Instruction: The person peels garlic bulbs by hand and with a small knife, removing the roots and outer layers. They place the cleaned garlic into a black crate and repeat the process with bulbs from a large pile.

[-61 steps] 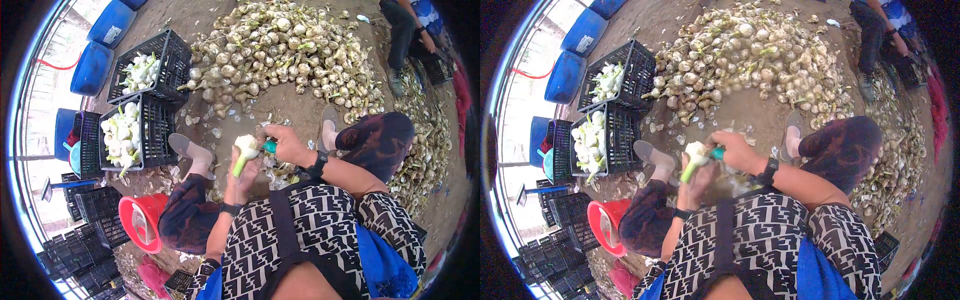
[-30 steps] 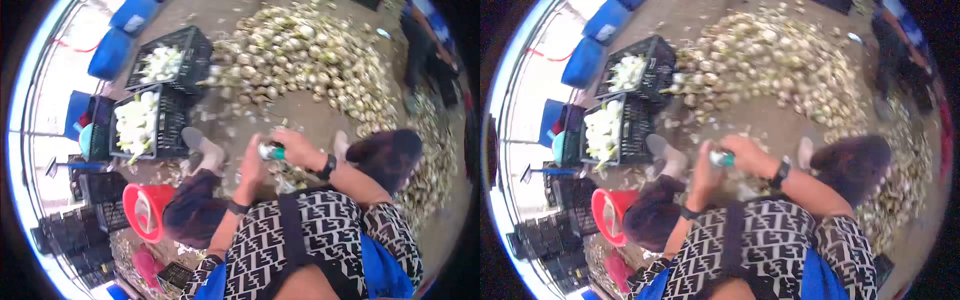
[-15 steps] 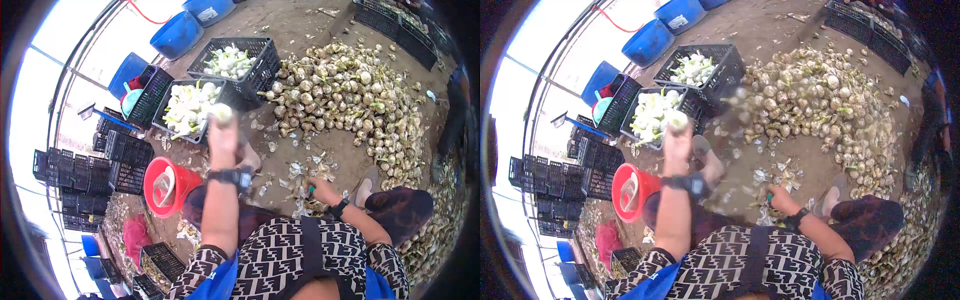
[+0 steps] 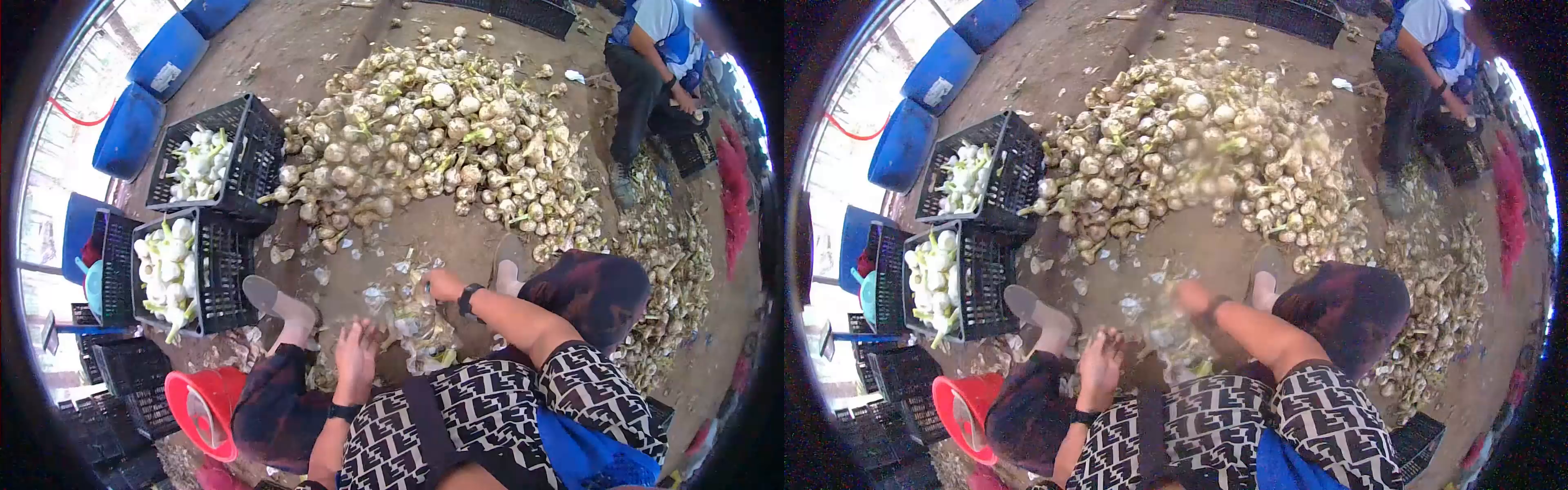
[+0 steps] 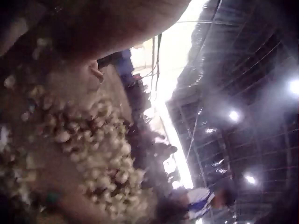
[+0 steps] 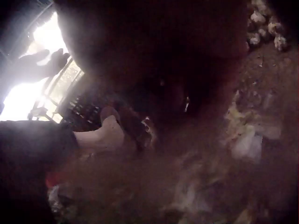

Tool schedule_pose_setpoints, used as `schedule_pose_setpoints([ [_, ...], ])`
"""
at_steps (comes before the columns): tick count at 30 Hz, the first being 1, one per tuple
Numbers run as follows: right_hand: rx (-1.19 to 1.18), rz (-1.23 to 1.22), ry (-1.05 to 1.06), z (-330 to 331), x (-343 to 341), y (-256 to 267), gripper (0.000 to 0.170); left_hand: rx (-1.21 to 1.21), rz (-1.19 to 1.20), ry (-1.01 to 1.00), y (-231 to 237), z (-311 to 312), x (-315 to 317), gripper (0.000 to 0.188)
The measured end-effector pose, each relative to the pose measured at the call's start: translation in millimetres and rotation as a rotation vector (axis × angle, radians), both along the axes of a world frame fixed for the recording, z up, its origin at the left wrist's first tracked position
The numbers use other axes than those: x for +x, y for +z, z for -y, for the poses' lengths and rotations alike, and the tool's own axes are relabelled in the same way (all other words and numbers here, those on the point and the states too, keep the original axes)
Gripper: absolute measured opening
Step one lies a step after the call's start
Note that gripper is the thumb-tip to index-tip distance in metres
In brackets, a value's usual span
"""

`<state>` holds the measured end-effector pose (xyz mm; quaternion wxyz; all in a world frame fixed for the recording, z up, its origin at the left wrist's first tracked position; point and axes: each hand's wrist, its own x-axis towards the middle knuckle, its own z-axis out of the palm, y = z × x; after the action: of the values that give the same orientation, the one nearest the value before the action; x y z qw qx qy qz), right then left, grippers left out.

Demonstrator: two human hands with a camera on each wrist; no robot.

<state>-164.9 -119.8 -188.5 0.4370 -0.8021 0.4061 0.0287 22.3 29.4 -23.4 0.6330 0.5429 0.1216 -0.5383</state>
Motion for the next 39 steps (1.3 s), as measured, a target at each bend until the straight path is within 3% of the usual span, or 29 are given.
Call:
schedule_pose_setpoints([
  [1, 0.004, -0.013, 0.000, 12.0, -5.1, 2.3, 0.020, 0.017, -0.036, -0.060, -1.9, 2.6, -2.1, 0.021],
  [3, 0.037, 0.036, -0.331, 39.9, -12.5, 8.4, 0.020, 0.042, -0.084, -0.117, -7.1, 8.7, -3.8, 0.023],
  [5, -0.030, -0.020, -0.421, 79.0, -14.7, 7.3, 0.022, -0.023, -0.076, -0.114, -13.8, 20.9, -0.3, 0.021],
  [7, -0.164, -0.002, -0.572, 119.0, -12.0, 20.6, 0.024, -0.021, -0.101, -0.131, -21.1, 27.7, 1.5, 0.022],
  [9, -0.386, 0.191, -0.832, 163.2, -6.4, -3.8, 0.027, -0.014, -0.124, -0.146, -27.3, 34.4, 2.0, 0.023],
  [11, -0.228, 0.195, -0.940, 200.1, 5.9, 18.0, 0.031, 0.016, -0.101, -0.182, -30.6, 37.7, 0.5, 0.019],
  [13, 0.009, 0.181, -1.104, 236.8, 12.0, -34.9, 0.031, 0.066, -0.078, -0.184, -27.8, 42.3, 0.2, 0.021],
  [14, 0.007, 0.220, -1.252, 239.1, 20.2, -26.2, 0.029, 0.047, -0.093, -0.182, -30.5, 42.2, 0.9, 0.021],
  [15, -0.021, 0.222, -1.218, 254.0, 11.0, -77.1, 0.026, 0.025, -0.108, -0.176, -32.3, 41.9, 0.9, 0.022],
  [17, -0.170, 0.134, -1.169, 254.9, 11.6, -106.1, 0.026, 0.019, -0.123, -0.180, -33.4, 42.8, 0.0, 0.023],
  [20, -0.297, 0.131, -1.063, 208.6, 22.6, 7.5, 0.027, 0.006, -0.111, -0.213, -31.8, 43.7, -5.2, 0.025],
  [23, -0.299, 0.189, -0.832, 160.4, 24.1, 38.1, 0.031, -0.025, -0.064, -0.276, -33.3, 43.3, -7.1, 0.030],
  [25, 0.015, 0.463, -0.649, 113.0, 26.8, 89.0, 0.036, -0.046, -0.041, -0.297, -24.9, 41.8, -7.5, 0.035],
  [27, 0.079, 0.421, -0.562, 75.2, 27.1, 108.9, 0.040, -0.035, 0.015, -0.339, -9.5, 47.0, -11.2, 0.047],
  [28, 0.227, 0.523, -0.472, 55.0, 26.8, 122.9, 0.040, -0.021, 0.020, -0.329, -1.1, 46.2, -11.3, 0.047],
  [30, 0.538, 0.624, -0.319, 26.9, 24.9, 158.0, 0.035, -0.257, -0.084, -0.390, 15.4, 45.5, -13.0, 0.058],
  [31, 0.537, 0.632, -0.324, 12.3, 25.7, 162.8, 0.035, -0.256, -0.079, -0.397, 21.8, 40.4, -15.1, 0.058],
  [33, 0.521, 0.738, -0.370, -9.5, 28.4, 176.2, 0.031, -0.435, 0.157, -0.488, 34.4, 36.9, -19.9, 0.062],
  [35, 0.408, 0.766, -0.351, -27.7, 25.9, 197.3, 0.032, -0.396, 0.098, -0.392, 43.7, 29.5, -26.0, 0.063],
  [37, 0.626, 0.566, -0.432, -46.6, 19.3, 205.5, 0.035, -0.460, 0.430, -0.415, 35.2, 24.5, -27.3, 0.060],
  [38, 0.316, 0.455, -0.310, -49.4, 18.7, 195.2, 0.035, -0.353, 0.802, -0.495, 26.3, 21.1, -25.7, 0.059],
  [39, 0.312, 0.458, -0.318, -53.0, 18.9, 193.9, 0.035, -0.358, 0.803, -0.503, 31.7, 18.3, -28.3, 0.059],
])
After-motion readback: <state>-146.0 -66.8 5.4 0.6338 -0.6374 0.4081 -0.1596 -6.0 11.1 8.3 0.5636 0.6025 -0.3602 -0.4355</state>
